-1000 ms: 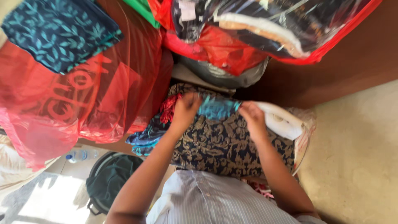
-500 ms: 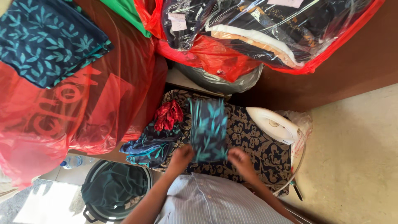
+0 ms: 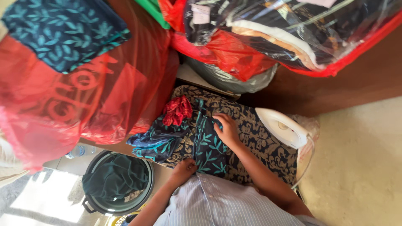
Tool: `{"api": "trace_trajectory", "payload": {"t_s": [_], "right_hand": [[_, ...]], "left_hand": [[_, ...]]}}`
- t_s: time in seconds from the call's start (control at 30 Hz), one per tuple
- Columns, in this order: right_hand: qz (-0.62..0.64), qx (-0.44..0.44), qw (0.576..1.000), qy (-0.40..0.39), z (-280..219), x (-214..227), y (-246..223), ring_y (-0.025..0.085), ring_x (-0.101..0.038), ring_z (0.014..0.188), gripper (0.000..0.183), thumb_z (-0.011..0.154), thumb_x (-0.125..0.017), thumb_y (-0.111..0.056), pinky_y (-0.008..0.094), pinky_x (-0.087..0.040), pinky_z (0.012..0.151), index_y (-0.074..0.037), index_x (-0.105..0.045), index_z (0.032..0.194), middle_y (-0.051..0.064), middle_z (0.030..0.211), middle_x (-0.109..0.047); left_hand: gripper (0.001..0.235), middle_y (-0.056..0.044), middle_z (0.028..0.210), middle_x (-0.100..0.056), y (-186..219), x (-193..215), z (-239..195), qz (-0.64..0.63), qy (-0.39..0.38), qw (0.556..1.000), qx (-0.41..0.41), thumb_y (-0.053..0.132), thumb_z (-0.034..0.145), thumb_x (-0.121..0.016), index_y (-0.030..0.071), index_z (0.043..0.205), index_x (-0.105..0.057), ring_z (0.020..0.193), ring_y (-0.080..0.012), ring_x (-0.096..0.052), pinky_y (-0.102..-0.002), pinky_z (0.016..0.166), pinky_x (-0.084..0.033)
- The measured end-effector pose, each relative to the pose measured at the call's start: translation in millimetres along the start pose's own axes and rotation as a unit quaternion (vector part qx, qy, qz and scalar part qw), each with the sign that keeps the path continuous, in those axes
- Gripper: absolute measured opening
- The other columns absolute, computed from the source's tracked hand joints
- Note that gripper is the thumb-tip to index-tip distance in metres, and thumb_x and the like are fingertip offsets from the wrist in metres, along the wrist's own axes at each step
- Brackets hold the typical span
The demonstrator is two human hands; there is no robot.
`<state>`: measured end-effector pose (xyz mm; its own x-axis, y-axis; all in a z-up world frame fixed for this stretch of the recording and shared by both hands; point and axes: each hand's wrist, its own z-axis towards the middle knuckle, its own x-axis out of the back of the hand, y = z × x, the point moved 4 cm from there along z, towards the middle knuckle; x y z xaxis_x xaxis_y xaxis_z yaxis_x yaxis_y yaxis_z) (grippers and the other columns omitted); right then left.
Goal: The person irons several pieces of patterned fabric on a small ironing board. They smooth the fabric with their hands, use a white electric iron to press the material, and then fold the items before placing them on a nearby pile of red plastic bags.
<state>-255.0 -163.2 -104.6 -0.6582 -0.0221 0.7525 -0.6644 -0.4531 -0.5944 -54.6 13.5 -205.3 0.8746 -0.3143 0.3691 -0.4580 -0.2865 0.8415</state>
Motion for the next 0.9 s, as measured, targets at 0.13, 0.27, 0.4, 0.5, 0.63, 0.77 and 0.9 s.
{"api": "trace_trajectory", "payload": {"t_s": [0.13, 0.27, 0.4, 0.5, 0.63, 0.77, 0.9], "right_hand": [[-0.058, -0.014, 0.989, -0.133, 20.5, -40.5, 13.2, 0.030, -0.056, 0.117, 0.031, 0.087, -0.078, -0.021, 0.047, -0.039, 0.094, -0.010, -0.070, 0.114, 0.011, 0.112, -0.064], [0.005, -0.034, 0.995, -0.091, 20.9, -43.1, 26.2, 0.025, -0.064, 0.106, 0.013, 0.086, -0.080, -0.017, 0.042, -0.043, 0.100, -0.010, -0.073, 0.094, 0.007, 0.100, -0.070], [0.098, -0.013, 0.995, -0.017, 28.5, -19.1, 24.7, 0.022, -0.070, 0.094, 0.007, 0.090, -0.077, -0.013, 0.035, -0.050, 0.092, -0.008, -0.073, 0.094, 0.003, 0.097, -0.073], [0.108, -0.019, 0.994, 0.017, 43.1, -4.1, 20.8, 0.021, -0.071, 0.089, 0.008, 0.094, -0.074, -0.013, 0.032, -0.052, 0.086, -0.006, -0.071, 0.096, 0.003, 0.096, -0.073], [-0.021, -0.026, 0.998, 0.058, 69.0, -4.5, 14.4, 0.024, -0.070, 0.092, 0.011, 0.094, -0.069, -0.012, 0.038, -0.044, 0.093, -0.005, -0.069, 0.102, 0.005, 0.095, -0.071], [-0.063, -0.041, 0.996, 0.045, 107.7, -18.0, 11.6, 0.027, -0.062, 0.113, 0.017, 0.098, -0.068, -0.016, 0.045, -0.037, 0.105, -0.008, -0.066, 0.113, 0.008, 0.110, -0.068], [-0.080, -0.002, 0.996, 0.037, 103.3, -34.1, -6.0, 0.029, -0.049, 0.133, 0.033, 0.097, -0.064, -0.015, 0.050, -0.031, 0.113, -0.008, -0.060, 0.130, 0.012, 0.134, -0.059]], "left_hand": [[0.019, -0.012, 0.085, -0.075, 7.0, 9.9, -8.8, -0.055, -0.012, 0.998, 0.005, 0.022, 0.088, -0.072, 0.005, 0.097, -0.070, 0.081, -0.0236, -0.074, -0.036, 0.075, -0.057], [0.015, -0.010, 0.088, -0.077, 26.4, 20.8, -19.1, -0.112, 0.012, 0.993, -0.042, 0.014, 0.086, -0.071, 0.004, 0.097, -0.069, 0.082, -0.0211, -0.075, -0.033, 0.075, -0.058], [0.014, -0.011, 0.087, -0.076, 45.3, 29.6, -28.4, -0.100, 0.020, 0.994, -0.047, 0.012, 0.088, -0.070, 0.003, 0.097, -0.070, 0.081, -0.0223, -0.075, -0.034, 0.074, -0.058], [0.024, -0.011, 0.089, -0.075, 49.7, 32.0, -27.7, -0.095, 0.025, 0.994, -0.046, 0.013, 0.085, -0.073, 0.004, 0.106, -0.065, 0.083, -0.0247, -0.075, -0.036, 0.075, -0.058], [0.041, -0.013, 0.093, -0.073, 44.2, 30.1, -19.6, -0.008, 0.132, 0.989, -0.067, 0.013, 0.078, -0.078, 0.007, 0.115, -0.062, 0.086, -0.0316, -0.071, -0.042, 0.076, -0.056], [0.039, -0.010, 0.095, -0.074, 35.1, 24.9, -10.2, 0.006, 0.114, 0.993, -0.018, 0.017, 0.081, -0.077, 0.012, 0.116, -0.061, 0.084, -0.0286, -0.073, -0.042, 0.076, -0.056], [0.037, -0.007, 0.096, -0.074, 33.4, 25.7, -6.3, -0.012, 0.111, 0.993, 0.033, 0.017, 0.083, -0.074, 0.014, 0.117, -0.060, 0.082, -0.0250, -0.073, -0.041, 0.074, -0.056]]}}
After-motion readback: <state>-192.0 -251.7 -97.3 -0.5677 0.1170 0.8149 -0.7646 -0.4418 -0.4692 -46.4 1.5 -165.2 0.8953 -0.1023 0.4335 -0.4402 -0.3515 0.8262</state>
